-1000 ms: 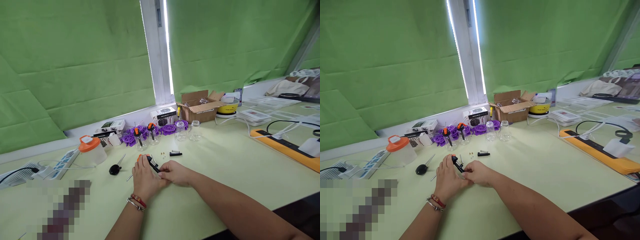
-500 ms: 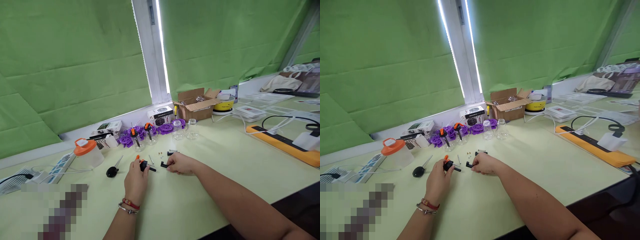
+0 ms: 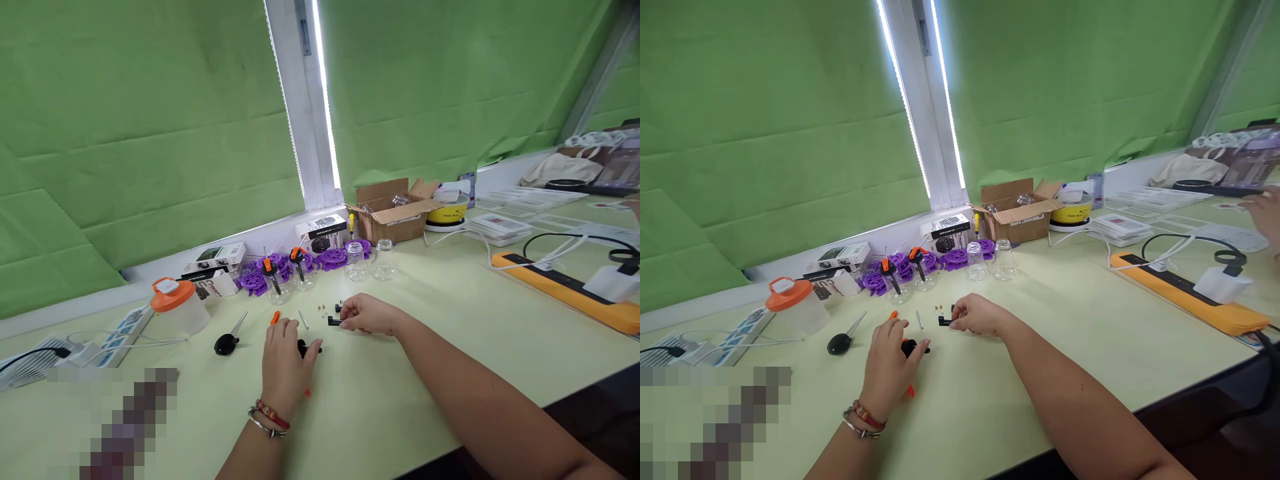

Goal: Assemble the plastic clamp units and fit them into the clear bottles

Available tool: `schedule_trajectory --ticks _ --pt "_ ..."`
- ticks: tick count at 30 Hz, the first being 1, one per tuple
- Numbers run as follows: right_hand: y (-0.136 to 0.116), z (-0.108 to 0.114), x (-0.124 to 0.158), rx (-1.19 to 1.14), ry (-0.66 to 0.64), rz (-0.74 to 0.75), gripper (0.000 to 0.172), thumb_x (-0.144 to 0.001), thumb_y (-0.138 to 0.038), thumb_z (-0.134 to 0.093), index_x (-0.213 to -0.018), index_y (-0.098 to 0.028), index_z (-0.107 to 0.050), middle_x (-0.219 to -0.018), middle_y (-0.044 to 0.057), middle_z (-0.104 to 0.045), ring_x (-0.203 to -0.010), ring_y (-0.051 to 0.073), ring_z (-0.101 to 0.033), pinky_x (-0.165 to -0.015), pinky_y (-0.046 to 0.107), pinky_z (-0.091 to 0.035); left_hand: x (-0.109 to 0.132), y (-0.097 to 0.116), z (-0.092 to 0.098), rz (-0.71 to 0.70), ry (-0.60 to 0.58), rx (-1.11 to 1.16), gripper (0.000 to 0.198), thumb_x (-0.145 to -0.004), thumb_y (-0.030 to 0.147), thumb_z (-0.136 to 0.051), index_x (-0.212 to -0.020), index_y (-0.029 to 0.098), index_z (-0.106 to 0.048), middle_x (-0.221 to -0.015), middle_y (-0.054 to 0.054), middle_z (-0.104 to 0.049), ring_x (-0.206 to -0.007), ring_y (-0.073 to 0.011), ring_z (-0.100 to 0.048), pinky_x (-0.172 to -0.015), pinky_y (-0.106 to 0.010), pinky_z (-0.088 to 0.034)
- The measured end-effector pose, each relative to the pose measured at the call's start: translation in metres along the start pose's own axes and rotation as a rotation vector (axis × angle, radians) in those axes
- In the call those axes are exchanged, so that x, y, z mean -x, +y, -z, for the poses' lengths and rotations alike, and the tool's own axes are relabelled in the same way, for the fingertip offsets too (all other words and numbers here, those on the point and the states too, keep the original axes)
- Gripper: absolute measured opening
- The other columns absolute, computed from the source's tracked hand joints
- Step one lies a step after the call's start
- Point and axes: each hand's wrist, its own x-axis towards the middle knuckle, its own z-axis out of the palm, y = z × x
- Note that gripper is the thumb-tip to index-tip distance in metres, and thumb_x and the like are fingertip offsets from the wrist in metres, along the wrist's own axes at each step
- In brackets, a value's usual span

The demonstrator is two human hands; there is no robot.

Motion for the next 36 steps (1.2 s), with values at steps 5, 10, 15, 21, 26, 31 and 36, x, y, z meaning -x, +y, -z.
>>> schedule_trajectory --ticks 5,10,15,21,26,31,36 --pt "-0.008 -0.002 0.003 -0.085 0.031 0.115 0.021 -0.066 -0.033 -0.069 -0.075 -0.015 -0.064 -0.057 -0.005 -0.050 -0.047 0.005 -0.035 -0.043 0.020 -0.026 0.007 0.022 -0.004 0.181 -0.032 0.741 0.030 -0.090 0.041 -0.043 -0.112 0.023 -0.047 -0.096 -0.005 -0.056 -0.078 -0.0152 -0.054 -0.069 -0.029 -0.046" --pt "-0.017 -0.009 0.009 -0.192 0.043 0.242 0.022 -0.069 -0.036 -0.069 -0.072 -0.014 -0.065 -0.057 -0.005 -0.050 -0.050 0.006 -0.038 -0.047 0.021 -0.029 0.003 0.036 -0.008 0.621 -0.255 1.354 0.036 -0.088 0.050 -0.042 -0.102 0.018 -0.048 -0.080 -0.003 -0.055 -0.053 -0.0069 -0.045 -0.041 -0.017 -0.028" --pt "-0.020 -0.026 0.013 -0.239 -0.051 0.356 0.020 -0.067 -0.032 -0.072 -0.074 -0.014 -0.066 -0.066 0.000 -0.062 -0.063 0.012 -0.056 -0.061 0.025 -0.044 -0.006 0.034 -0.010 0.748 -0.432 1.724 0.034 -0.094 0.042 -0.035 -0.091 0.012 -0.050 -0.073 -0.005 -0.055 -0.054 -0.0083 -0.050 -0.040 -0.016 -0.031" --pt "-0.022 -0.037 0.016 -0.242 0.012 0.401 0.027 -0.064 -0.037 -0.076 -0.076 -0.015 -0.066 -0.062 0.000 -0.061 -0.057 0.013 -0.057 -0.056 0.025 -0.045 -0.007 0.027 -0.014 0.831 -0.492 1.848 0.030 -0.095 0.037 -0.035 -0.086 0.013 -0.051 -0.068 -0.002 -0.053 -0.051 -0.0075 -0.050 -0.037 -0.015 -0.031" --pt "-0.024 -0.033 0.013 -0.288 0.133 0.408 0.027 -0.068 -0.039 -0.073 -0.075 -0.015 -0.064 -0.063 0.000 -0.062 -0.058 0.011 -0.054 -0.054 0.023 -0.041 -0.007 0.024 -0.015 0.853 -0.548 1.814 0.030 -0.094 0.032 -0.037 -0.091 0.008 -0.055 -0.074 -0.008 -0.059 -0.053 -0.0073 -0.052 -0.040 -0.015 -0.037" --pt "-0.024 -0.030 0.010 -0.346 0.183 0.328 0.031 -0.070 -0.044 -0.070 -0.072 -0.015 -0.060 -0.054 -0.004 -0.052 -0.050 0.008 -0.043 -0.047 0.021 -0.031 -0.006 0.022 -0.015 0.790 -0.542 1.780 0.020 -0.091 0.019 -0.044 -0.094 0.006 -0.059 -0.075 -0.008 -0.062 -0.056 -0.0077 -0.057 -0.047 -0.016 -0.045" --pt "-0.022 -0.029 0.009 -0.422 0.184 0.287 0.038 -0.068 -0.050 -0.070 -0.070 -0.016 -0.055 -0.049 -0.006 -0.045 -0.044 0.006 -0.034 -0.042 0.020 -0.022 -0.006 0.021 -0.014 0.758 -0.516 1.762 0.009 -0.088 0.012 -0.049 -0.087 0.010 -0.057 -0.078 -0.008 -0.064 -0.060 -0.0081 -0.060 -0.051 -0.016 -0.048"
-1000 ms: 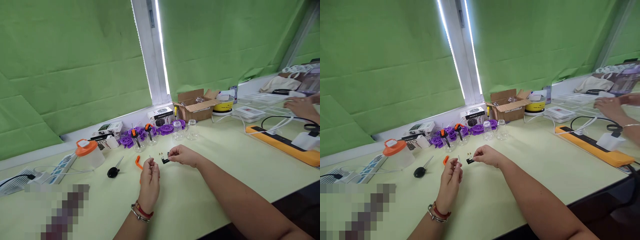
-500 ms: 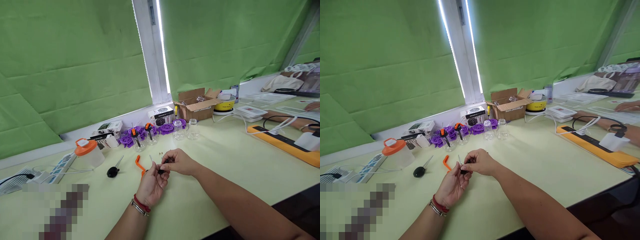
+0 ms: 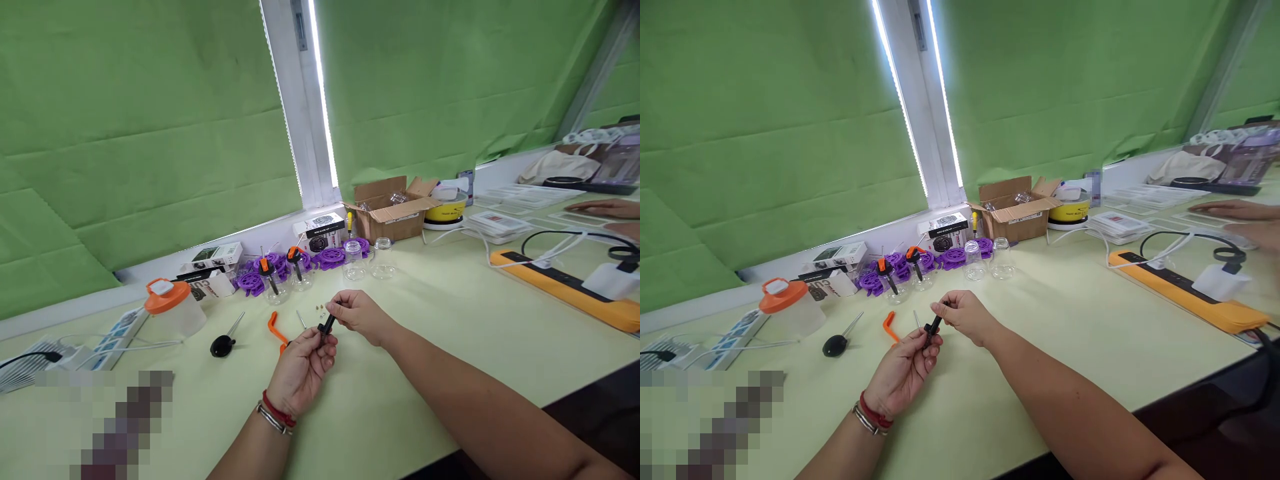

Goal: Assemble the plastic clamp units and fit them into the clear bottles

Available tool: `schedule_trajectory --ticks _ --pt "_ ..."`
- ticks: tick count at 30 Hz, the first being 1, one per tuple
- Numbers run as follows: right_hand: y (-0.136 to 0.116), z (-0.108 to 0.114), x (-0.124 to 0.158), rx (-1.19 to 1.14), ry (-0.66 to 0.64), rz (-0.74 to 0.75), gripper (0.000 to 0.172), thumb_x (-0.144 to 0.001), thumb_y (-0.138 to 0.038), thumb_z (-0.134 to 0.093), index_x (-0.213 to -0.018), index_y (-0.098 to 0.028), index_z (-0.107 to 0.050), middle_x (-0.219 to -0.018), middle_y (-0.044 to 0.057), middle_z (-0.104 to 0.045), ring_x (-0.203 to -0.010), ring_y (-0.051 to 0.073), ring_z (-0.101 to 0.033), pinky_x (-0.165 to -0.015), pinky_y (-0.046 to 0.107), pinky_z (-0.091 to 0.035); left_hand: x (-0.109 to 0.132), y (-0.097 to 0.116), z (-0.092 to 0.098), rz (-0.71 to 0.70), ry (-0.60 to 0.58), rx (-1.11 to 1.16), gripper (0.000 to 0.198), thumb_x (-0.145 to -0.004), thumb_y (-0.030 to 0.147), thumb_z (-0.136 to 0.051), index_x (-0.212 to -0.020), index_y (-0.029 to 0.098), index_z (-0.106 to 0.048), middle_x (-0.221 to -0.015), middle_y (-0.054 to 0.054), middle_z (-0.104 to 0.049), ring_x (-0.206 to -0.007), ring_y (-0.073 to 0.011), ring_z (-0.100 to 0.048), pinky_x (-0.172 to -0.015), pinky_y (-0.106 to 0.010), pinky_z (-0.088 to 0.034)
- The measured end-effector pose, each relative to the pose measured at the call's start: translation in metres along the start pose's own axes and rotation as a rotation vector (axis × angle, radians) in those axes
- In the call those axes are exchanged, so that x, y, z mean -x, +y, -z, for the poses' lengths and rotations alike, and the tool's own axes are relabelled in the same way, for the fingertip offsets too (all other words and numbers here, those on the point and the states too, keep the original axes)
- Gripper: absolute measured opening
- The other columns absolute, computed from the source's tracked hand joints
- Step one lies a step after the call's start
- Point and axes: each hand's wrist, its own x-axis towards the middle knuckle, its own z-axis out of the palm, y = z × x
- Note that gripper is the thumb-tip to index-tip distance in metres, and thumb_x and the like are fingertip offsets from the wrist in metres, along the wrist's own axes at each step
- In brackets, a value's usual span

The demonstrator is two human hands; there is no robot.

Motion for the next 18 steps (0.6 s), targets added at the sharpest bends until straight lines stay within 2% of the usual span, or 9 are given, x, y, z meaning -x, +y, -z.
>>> schedule_trajectory --ticks 4,9,18 --pt "0.0007 0.0010 -0.0018 -0.067 0.043 -0.020 0.039 -0.069 -0.051 -0.069 -0.070 -0.016 -0.054 -0.047 -0.008 -0.040 -0.042 0.004 -0.030 -0.040 0.020 -0.017 0.0008 0.0007 -0.0006 -0.021 0.020 -0.002 0.010 -0.088 0.009 -0.046 -0.089 0.010 -0.057 -0.082 -0.010 -0.066 -0.065 -0.0103 -0.064 -0.057 -0.018 -0.052" --pt "0.0041 0.0028 -0.0049 -0.120 0.060 -0.087 0.040 -0.070 -0.053 -0.068 -0.069 -0.016 -0.053 -0.044 -0.009 -0.040 -0.038 0.003 -0.024 -0.039 0.020 -0.013 0.0009 0.0011 -0.0009 -0.034 0.061 0.018 0.013 -0.088 0.009 -0.046 -0.095 0.009 -0.057 -0.092 -0.014 -0.068 -0.082 -0.0173 -0.069 -0.067 -0.023 -0.055" --pt "0.0079 0.0085 -0.0090 -0.185 0.127 -0.132 0.039 -0.067 -0.050 -0.070 -0.069 -0.017 -0.048 -0.046 -0.007 -0.045 -0.036 0.002 -0.025 -0.037 0.019 -0.013 0.0020 0.0040 -0.0023 -0.032 0.032 0.076 0.014 -0.087 0.015 -0.050 -0.095 0.007 -0.059 -0.104 -0.018 -0.067 -0.102 -0.0248 -0.064 -0.086 -0.031 -0.053"
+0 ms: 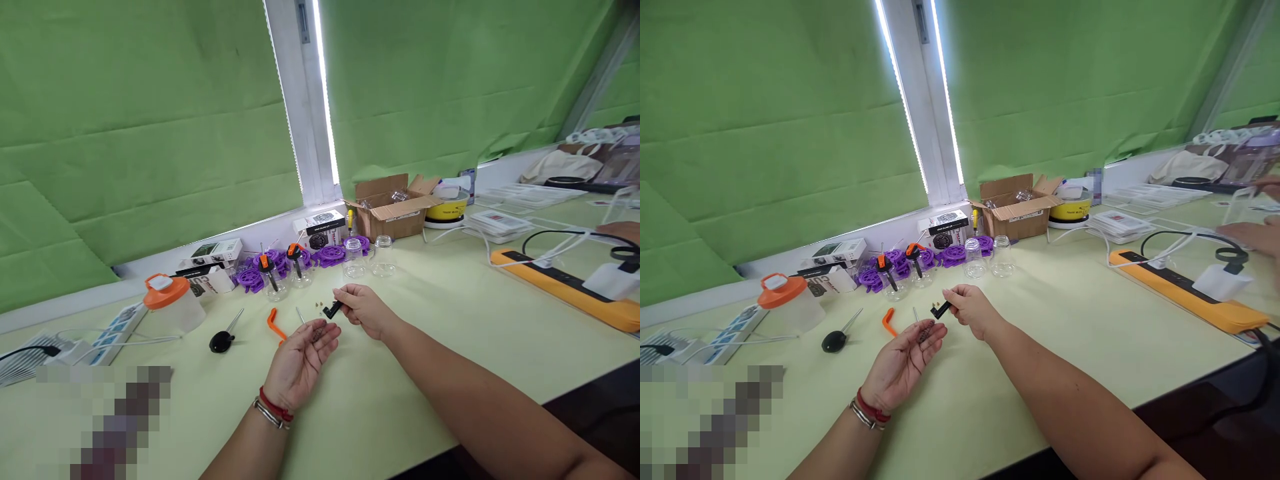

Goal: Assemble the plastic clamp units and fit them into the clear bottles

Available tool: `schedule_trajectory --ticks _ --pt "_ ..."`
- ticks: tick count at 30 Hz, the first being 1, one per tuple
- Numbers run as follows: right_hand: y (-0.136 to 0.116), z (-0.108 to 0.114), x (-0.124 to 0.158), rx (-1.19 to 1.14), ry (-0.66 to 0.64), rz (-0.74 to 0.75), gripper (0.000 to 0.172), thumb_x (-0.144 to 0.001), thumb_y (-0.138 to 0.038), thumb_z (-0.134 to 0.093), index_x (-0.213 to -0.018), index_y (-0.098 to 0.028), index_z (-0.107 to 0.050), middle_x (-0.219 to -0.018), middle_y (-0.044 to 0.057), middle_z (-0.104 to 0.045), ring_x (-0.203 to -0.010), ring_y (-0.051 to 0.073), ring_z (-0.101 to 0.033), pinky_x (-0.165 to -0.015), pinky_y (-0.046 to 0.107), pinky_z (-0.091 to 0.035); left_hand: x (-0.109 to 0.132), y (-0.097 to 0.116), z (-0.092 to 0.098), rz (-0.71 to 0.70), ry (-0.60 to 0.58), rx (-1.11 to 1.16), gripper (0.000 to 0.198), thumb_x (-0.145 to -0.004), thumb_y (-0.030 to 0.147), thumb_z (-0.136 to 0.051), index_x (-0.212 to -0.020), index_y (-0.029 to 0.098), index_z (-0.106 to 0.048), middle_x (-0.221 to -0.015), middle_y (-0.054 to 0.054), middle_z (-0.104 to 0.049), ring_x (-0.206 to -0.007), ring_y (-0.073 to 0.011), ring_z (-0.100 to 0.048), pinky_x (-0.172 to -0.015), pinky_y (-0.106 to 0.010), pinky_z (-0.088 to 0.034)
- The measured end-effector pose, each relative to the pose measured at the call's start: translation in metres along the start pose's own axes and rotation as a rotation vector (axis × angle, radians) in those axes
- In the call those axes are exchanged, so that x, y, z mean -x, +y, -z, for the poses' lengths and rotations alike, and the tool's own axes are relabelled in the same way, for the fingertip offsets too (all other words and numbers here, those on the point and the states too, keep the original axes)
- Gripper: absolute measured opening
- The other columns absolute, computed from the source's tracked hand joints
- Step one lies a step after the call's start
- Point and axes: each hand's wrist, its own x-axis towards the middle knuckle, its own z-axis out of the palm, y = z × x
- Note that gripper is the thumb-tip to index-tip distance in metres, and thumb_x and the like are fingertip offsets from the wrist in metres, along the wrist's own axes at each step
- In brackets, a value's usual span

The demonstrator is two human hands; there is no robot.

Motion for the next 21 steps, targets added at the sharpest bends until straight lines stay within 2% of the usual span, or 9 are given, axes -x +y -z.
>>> schedule_trajectory --ticks 4,9,12,15,16,18,20,21 --pt "0.002 0.001 -0.002 0.032 0.024 -0.029 0.036 -0.069 -0.047 -0.068 -0.069 -0.018 -0.048 -0.046 -0.007 -0.046 -0.035 0.003 -0.026 -0.036 0.019 -0.015 0.000 0.000 0.000 0.012 0.008 0.024 0.016 -0.087 0.018 -0.050 -0.092 0.007 -0.060 -0.103 -0.018 -0.067 -0.102 -0.0247 -0.064 -0.091 -0.033 -0.051" --pt "0.008 0.004 -0.008 0.050 0.168 -0.065 0.030 -0.073 -0.043 -0.062 -0.068 -0.019 -0.044 -0.047 -0.006 -0.047 -0.034 0.004 -0.029 -0.034 0.019 -0.018 0.000 -0.002 0.000 -0.083 0.014 -0.039 0.011 -0.084 0.014 -0.054 -0.092 0.009 -0.060 -0.097 -0.014 -0.066 -0.098 -0.0226 -0.064 -0.095 -0.037 -0.048" --pt "0.009 0.010 -0.012 -0.011 0.245 -0.003 0.028 -0.074 -0.042 -0.060 -0.071 -0.020 -0.043 -0.048 -0.007 -0.045 -0.035 0.004 -0.029 -0.034 0.018 -0.018 0.003 -0.003 -0.001 -0.170 0.049 -0.166 0.012 -0.083 0.016 -0.056 -0.093 0.013 -0.060 -0.092 -0.009 -0.064 -0.086 -0.0179 -0.064 -0.089 -0.036 -0.050" --pt "0.009 0.014 -0.014 -0.054 0.272 0.007 0.025 -0.074 -0.040 -0.059 -0.075 -0.019 -0.045 -0.049 -0.008 -0.044 -0.035 0.003 -0.028 -0.034 0.018 -0.019 0.010 -0.009 -0.003 -0.331 0.051 -0.451 0.017 -0.083 0.021 -0.057 -0.098 0.018 -0.062 -0.091 -0.005 -0.062 -0.075 -0.0146 -0.061 -0.083 -0.035 -0.051" --pt "0.010 0.014 -0.015 -0.058 0.272 0.001 0.025 -0.074 -0.040 -0.058 -0.076 -0.019 -0.046 -0.049 -0.008 -0.044 -0.035 0.003 -0.029 -0.034 0.018 -0.019 0.012 -0.014 -0.004 -0.386 0.006 -0.575 0.018 -0.082 0.021 -0.058 -0.099 0.019 -0.064 -0.091 -0.005 -0.062 -0.077 -0.0153 -0.061 -0.085 -0.035 -0.049" --pt "0.011 0.012 -0.014 -0.058 0.260 -0.017 0.024 -0.074 -0.039 -0.059 -0.076 -0.019 -0.047 -0.050 -0.007 -0.044 -0.036 0.003 -0.029 -0.035 0.018 -0.019 0.017 -0.025 -0.005 -0.439 -0.166 -0.781 0.021 -0.080 0.015 -0.058 -0.096 0.021 -0.068 -0.096 -0.008 -0.065 -0.093 -0.0203 -0.060 -0.096 -0.037 -0.043" --pt "0.011 0.010 -0.013 -0.057 0.242 -0.035 0.024 -0.073 -0.039 -0.059 -0.076 -0.018 -0.048 -0.050 -0.007 -0.044 -0.036 0.003 -0.029 -0.035 0.018 -0.019 0.021 -0.039 -0.005 -0.387 -0.356 -0.877 0.025 -0.076 0.008 -0.056 -0.090 0.023 -0.071 -0.106 -0.009 -0.066 -0.114 -0.0253 -0.053 -0.106 -0.039 -0.033" --pt "0.011 0.009 -0.012 -0.055 0.235 -0.040 0.023 -0.074 -0.039 -0.059 -0.076 -0.018 -0.049 -0.050 -0.007 -0.044 -0.036 0.003 -0.029 -0.035 0.018 -0.019 0.021 -0.045 -0.005 -0.351 -0.399 -0.907 0.029 -0.075 0.006 -0.054 -0.089 0.024 -0.072 -0.110 -0.008 -0.066 -0.122 -0.0263 -0.048 -0.109 -0.041 -0.029"
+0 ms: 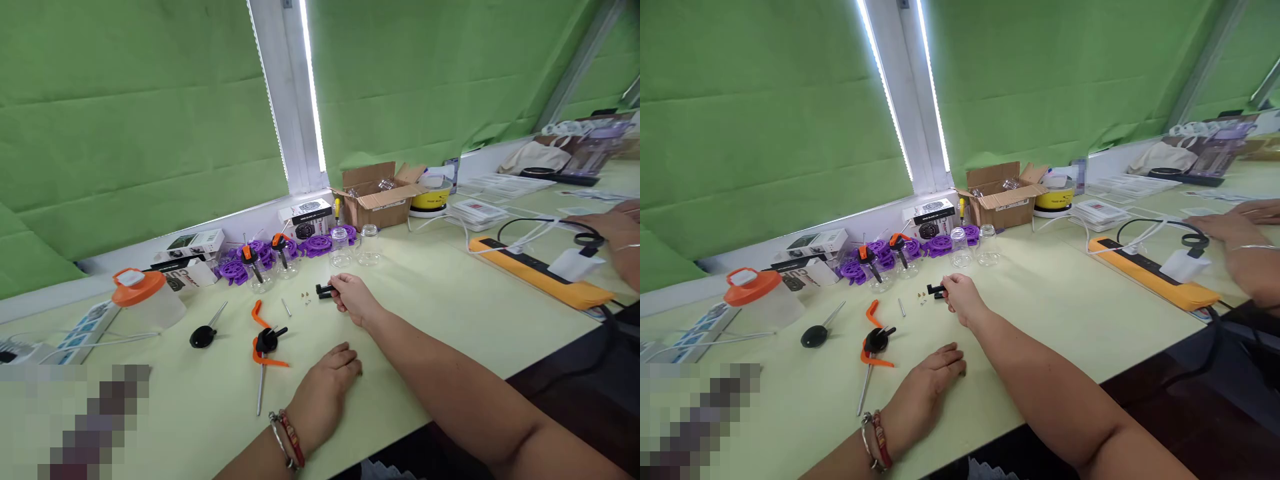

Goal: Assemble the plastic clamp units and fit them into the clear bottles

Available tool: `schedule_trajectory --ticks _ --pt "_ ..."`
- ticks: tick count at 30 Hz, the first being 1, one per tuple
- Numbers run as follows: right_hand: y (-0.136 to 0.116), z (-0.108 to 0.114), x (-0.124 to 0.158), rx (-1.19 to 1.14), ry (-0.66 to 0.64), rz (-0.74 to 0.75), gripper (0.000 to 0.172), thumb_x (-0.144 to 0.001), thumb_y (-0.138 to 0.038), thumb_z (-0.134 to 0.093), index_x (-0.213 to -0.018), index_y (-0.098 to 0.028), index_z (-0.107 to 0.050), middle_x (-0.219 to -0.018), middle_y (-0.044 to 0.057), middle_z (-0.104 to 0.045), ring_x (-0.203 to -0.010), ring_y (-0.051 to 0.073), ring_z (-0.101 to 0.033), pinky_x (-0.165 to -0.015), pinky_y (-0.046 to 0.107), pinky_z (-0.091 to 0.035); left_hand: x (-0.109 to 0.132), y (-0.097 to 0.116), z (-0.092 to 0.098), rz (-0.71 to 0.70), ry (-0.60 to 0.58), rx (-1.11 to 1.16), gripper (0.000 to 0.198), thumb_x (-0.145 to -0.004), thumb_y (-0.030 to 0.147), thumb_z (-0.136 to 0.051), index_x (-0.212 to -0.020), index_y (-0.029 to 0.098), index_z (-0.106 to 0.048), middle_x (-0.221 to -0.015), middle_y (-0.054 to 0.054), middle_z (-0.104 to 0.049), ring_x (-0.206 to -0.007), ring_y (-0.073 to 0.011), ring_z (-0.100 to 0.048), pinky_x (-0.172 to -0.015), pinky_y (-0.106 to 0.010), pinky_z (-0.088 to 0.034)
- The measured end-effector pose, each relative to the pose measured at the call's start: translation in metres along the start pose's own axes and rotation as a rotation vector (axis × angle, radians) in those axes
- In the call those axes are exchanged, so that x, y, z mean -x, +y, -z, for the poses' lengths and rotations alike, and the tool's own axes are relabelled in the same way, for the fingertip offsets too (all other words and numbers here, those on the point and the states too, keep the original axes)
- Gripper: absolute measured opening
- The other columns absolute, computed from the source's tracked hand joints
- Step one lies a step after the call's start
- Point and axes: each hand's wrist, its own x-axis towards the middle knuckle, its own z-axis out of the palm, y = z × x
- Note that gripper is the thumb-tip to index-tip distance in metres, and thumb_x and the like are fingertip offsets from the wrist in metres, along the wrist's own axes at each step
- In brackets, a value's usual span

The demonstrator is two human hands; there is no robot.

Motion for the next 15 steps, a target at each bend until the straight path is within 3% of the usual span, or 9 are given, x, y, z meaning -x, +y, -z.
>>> schedule_trajectory --ticks 4,15 --pt "-0.001 0.000 0.002 0.008 -0.005 -0.006 0.022 -0.075 -0.038 -0.058 -0.075 -0.018 -0.049 -0.049 -0.007 -0.043 -0.036 0.003 -0.028 -0.035 0.017 -0.018 0.001 -0.013 -0.009 0.069 0.007 -0.056 0.038 -0.072 0.001 -0.050 -0.093 0.024 -0.072 -0.127 -0.006 -0.059 -0.131 -0.0257 -0.040 -0.115 -0.043 -0.018" --pt "-0.006 0.001 0.001 0.090 -0.015 -0.025 0.022 -0.074 -0.033 -0.063 -0.069 -0.018 -0.048 -0.049 -0.005 -0.049 -0.036 0.004 -0.033 -0.034 0.019 -0.024 -0.006 -0.015 -0.001 0.080 0.123 -0.131 0.043 -0.069 -0.003 -0.053 -0.097 0.023 -0.071 -0.127 -0.009 -0.059 -0.130 -0.0265 -0.042 -0.114 -0.046 -0.020"
